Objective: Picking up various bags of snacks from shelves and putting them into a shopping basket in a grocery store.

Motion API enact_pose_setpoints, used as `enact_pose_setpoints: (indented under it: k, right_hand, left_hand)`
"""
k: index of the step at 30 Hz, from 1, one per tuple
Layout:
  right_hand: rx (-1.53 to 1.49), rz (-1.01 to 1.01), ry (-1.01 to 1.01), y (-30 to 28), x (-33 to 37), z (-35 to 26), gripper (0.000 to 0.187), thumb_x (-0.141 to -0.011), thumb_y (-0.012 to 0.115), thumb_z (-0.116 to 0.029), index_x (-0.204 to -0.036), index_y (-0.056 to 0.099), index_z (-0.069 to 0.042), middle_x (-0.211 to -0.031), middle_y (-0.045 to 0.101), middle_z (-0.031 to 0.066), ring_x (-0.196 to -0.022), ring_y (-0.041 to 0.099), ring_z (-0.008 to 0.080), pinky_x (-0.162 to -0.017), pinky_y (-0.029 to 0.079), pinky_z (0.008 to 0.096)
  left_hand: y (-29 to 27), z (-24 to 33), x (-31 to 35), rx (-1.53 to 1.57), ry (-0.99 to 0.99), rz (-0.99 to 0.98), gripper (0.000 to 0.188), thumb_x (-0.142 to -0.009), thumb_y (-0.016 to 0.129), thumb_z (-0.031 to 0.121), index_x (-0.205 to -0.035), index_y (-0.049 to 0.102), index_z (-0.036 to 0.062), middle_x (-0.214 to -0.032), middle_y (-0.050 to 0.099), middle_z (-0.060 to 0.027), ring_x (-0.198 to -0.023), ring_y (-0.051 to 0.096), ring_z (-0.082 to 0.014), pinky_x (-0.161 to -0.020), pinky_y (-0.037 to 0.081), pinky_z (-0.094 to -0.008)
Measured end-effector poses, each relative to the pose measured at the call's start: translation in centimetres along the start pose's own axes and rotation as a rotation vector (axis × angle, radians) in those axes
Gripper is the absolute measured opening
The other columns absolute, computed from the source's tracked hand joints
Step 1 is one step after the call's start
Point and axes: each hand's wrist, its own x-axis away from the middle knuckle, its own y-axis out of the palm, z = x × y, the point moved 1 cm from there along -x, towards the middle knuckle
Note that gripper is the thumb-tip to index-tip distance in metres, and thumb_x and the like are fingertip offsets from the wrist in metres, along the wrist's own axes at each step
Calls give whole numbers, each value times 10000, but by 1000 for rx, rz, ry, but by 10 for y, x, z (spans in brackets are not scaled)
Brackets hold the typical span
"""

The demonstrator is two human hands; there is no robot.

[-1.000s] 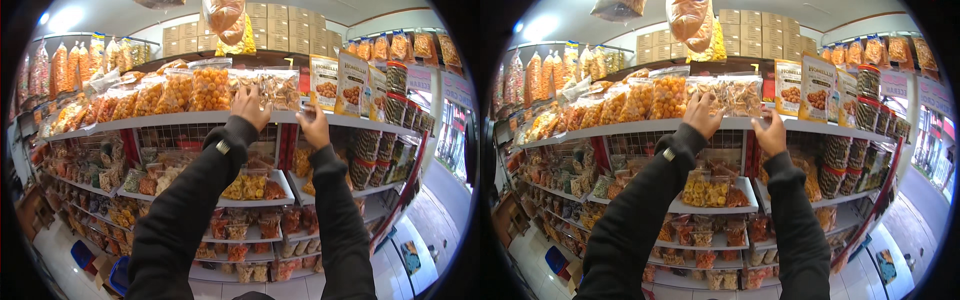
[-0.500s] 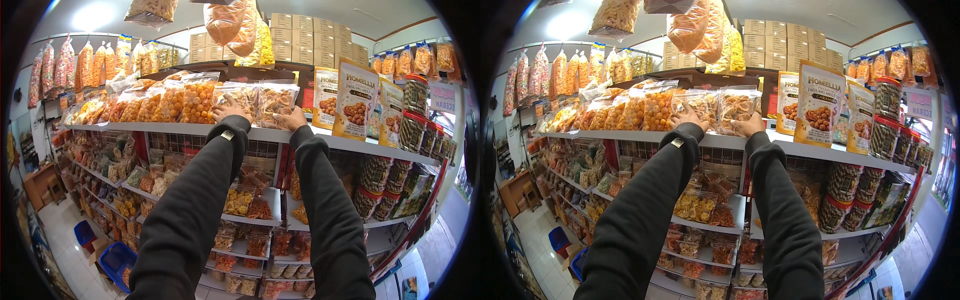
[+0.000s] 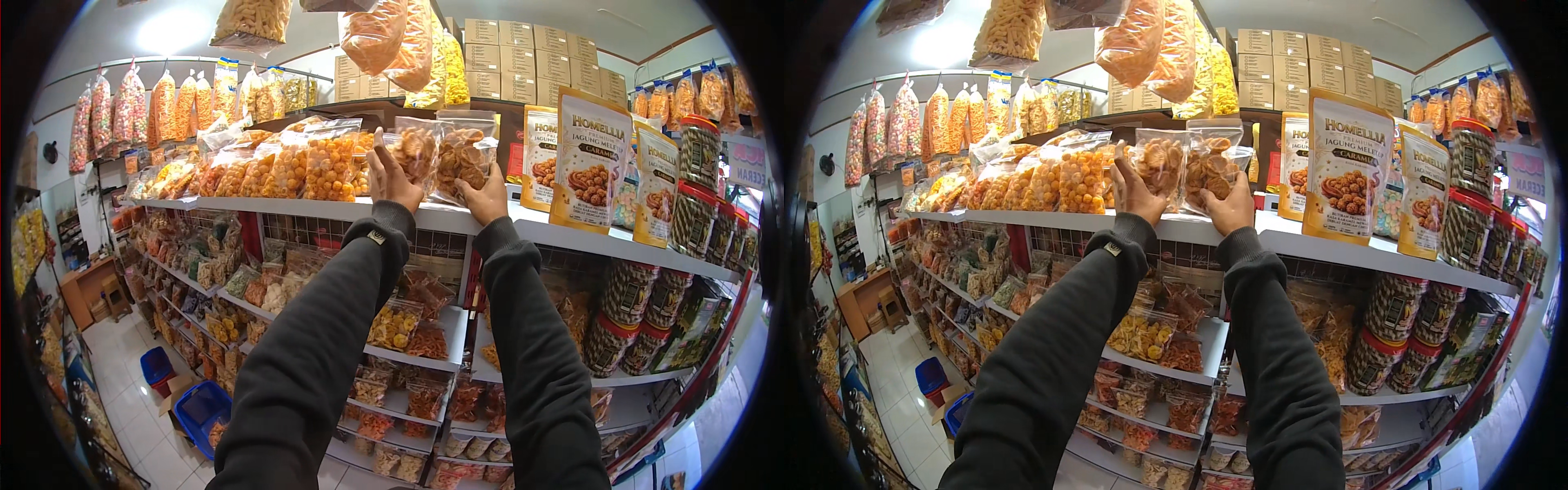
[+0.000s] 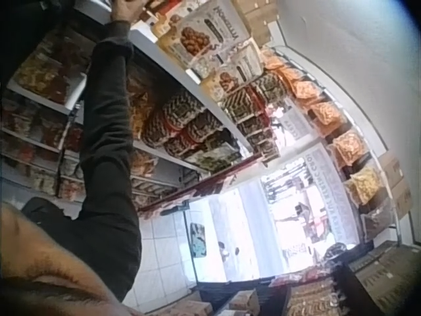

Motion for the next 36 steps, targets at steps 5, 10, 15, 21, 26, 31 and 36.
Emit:
enact_pose_setpoints:
  k: [5,10,15,21,26,31,36]
  right_hand:
    - [-251,11,-47,-10,8,-32,381,-767,735,-77,-1042,482,1,-1011,630,150,-914,634,187,-809,508,304]
    - [-593,-77,10,-26,26,-62,396,-823,690,-46,-1139,453,-14,-1035,630,124,-927,635,192,-825,521,305]
    - [-671,-201,125,-15,93,-107,421,-837,678,-53,-1189,451,-10,-1085,616,101,-985,609,161,-837,512,281]
    - [-866,-639,412,59,227,-155,508,-831,651,-26,-1281,416,-35,-1091,584,68,-972,606,161,-825,506,292]
    - [-920,-1097,800,138,365,-185,515,-834,666,-49,-1275,401,-20,-1087,573,68,-956,595,148,-798,503,292]
    - [-1043,-1399,1139,211,497,-219,642,-819,688,-45,-1345,323,3,-1065,591,94,-929,605,158,-788,495,293]
    - [-1159,-1682,1235,278,594,-254,609,-840,681,-58,-1328,326,19,-985,592,91,-799,593,125,-657,479,264]
  left_hand:
    - [-23,9,-4,305,137,112,843,-609,814,97,-1309,347,42,-1150,429,-257,-1090,478,-436,-939,415,-454]
    - [-64,-6,8,344,81,162,643,-575,831,108,-1125,519,-10,-1074,442,-209,-1005,501,-382,-890,438,-429]
    - [-152,-57,50,1024,-175,-262,463,-782,698,-18,-1175,455,-23,-1116,607,-139,-909,648,-198,-715,553,-300]
    - [-289,-167,160,878,-476,-355,712,-742,764,33,-1322,352,1,-1193,556,-107,-1120,550,-192,-986,434,-338]
    - [-408,-251,294,578,-826,-283,750,-736,795,115,-1320,343,-18,-1231,518,-118,-1131,517,-195,-989,410,-330]
    - [-524,-264,387,468,-988,-95,739,-777,742,52,-1356,288,-12,-1263,495,-111,-1165,499,-188,-1007,403,-342]
    - [-607,-261,440,362,-1132,233,636,-787,717,20,-1309,355,-12,-1225,521,-111,-1113,541,-188,-960,447,-327]
